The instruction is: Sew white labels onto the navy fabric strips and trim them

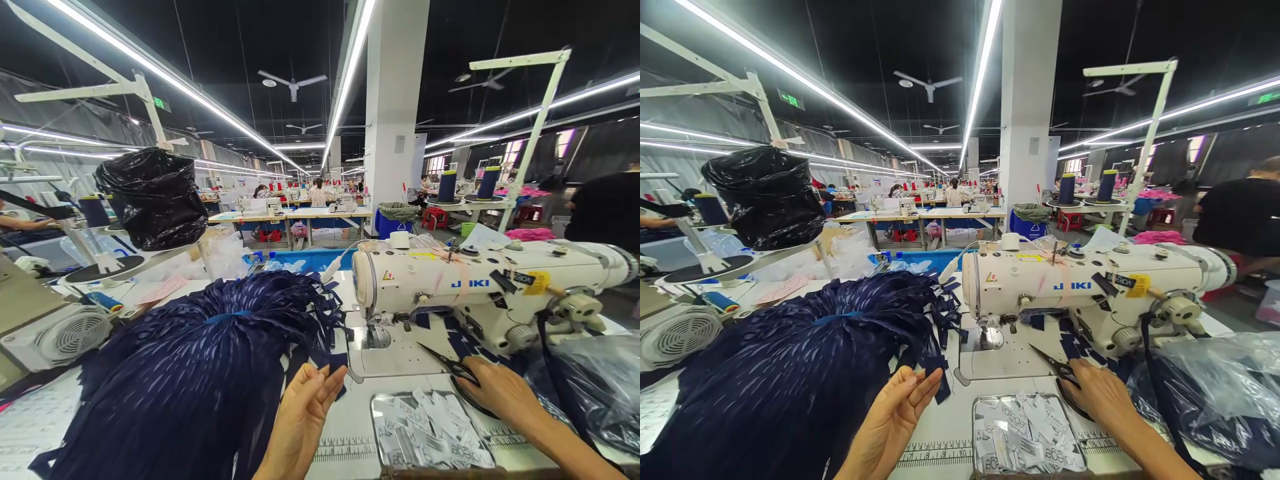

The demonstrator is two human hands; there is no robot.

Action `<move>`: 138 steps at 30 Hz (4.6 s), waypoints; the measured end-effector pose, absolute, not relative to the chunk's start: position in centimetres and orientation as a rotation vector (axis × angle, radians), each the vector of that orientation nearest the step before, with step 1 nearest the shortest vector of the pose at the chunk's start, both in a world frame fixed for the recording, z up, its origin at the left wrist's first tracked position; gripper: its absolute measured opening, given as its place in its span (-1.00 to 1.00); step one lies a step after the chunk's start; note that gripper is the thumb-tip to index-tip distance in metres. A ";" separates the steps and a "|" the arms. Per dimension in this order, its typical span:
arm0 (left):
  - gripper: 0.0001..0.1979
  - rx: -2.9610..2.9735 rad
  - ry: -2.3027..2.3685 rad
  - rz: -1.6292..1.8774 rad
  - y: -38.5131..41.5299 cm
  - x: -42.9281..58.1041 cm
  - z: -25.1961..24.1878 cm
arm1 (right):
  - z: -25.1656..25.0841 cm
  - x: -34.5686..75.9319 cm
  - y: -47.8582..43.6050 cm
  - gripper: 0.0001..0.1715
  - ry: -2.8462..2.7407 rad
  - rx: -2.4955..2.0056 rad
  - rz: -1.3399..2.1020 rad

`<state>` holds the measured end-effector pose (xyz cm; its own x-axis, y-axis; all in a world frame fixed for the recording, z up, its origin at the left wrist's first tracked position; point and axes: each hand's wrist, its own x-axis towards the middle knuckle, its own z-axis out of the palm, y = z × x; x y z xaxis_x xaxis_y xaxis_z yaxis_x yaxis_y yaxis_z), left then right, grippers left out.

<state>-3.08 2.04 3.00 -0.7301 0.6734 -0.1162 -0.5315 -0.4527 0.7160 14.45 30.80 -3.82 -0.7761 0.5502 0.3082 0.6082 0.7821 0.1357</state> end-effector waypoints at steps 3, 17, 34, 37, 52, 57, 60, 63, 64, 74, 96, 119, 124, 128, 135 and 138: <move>-0.74 0.439 1.199 2.091 2.7 -2.4 2.3 | -2.5 13.4 28.6 -0.86 -2.550 -0.653 -0.475; -0.74 1.410 1.853 1.396 6.2 -4.3 -0.4 | -0.5 5.4 19.4 -0.77 -2.532 0.207 -0.253; -0.80 2.433 2.081 0.671 13.2 -10.1 -1.6 | -3.3 3.0 29.3 -0.74 -2.711 0.309 -0.122; -0.84 2.421 2.058 0.560 14.0 -9.2 -1.5 | -3.4 3.1 28.8 -0.78 -2.744 0.214 -0.167; -0.60 2.228 2.069 0.530 13.8 -11.8 -0.2 | -3.8 2.7 29.4 -0.70 -2.773 0.160 -0.214; -0.54 2.249 2.102 0.355 13.6 -11.3 0.3 | -4.3 2.5 30.2 -0.68 -2.721 0.215 -0.205; -0.51 2.297 2.088 0.347 13.6 -11.3 0.5 | -4.3 2.4 30.3 -0.66 -2.704 0.226 -0.239; -0.47 2.344 2.032 0.402 13.7 -11.6 0.4 | -4.1 2.3 30.3 -0.65 -2.692 0.224 -0.227; -0.47 2.354 2.018 0.423 13.7 -11.7 0.4 | -4.0 2.3 30.3 -0.65 -2.680 0.221 -0.215; -0.40 2.205 2.139 0.231 13.7 -11.4 0.0 | -4.6 2.0 30.6 -0.60 -2.637 0.206 -0.256; -0.47 2.199 2.312 -0.035 14.0 -10.7 -0.8 | -4.4 1.0 31.2 -0.66 -2.525 0.248 -0.067; -0.51 2.166 2.359 -0.021 14.5 -10.9 -1.0 | -3.6 1.8 29.5 -0.45 -2.830 -0.009 -0.338; -0.53 2.157 2.377 -0.012 14.6 -10.7 -1.1 | -3.8 1.8 29.6 -0.45 -2.825 -0.010 -0.313; -0.54 2.156 2.388 -0.007 14.6 -10.5 -1.1 | -3.9 1.8 29.5 -0.43 -2.798 -0.029 -0.303; -0.54 2.135 2.395 -0.026 14.6 -10.5 -0.9 | -3.5 1.6 29.4 -0.45 -2.734 -0.031 -0.286; -0.52 2.108 2.409 -0.077 14.6 -10.3 -0.5 | -3.8 1.6 29.5 -0.41 -2.754 -0.035 -0.314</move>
<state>-10.32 14.64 -0.50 -0.1323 0.9911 0.0134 0.9882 0.1329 -0.0756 1.60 29.48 -3.76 -0.9321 -0.0165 0.3618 0.0654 0.9748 0.2131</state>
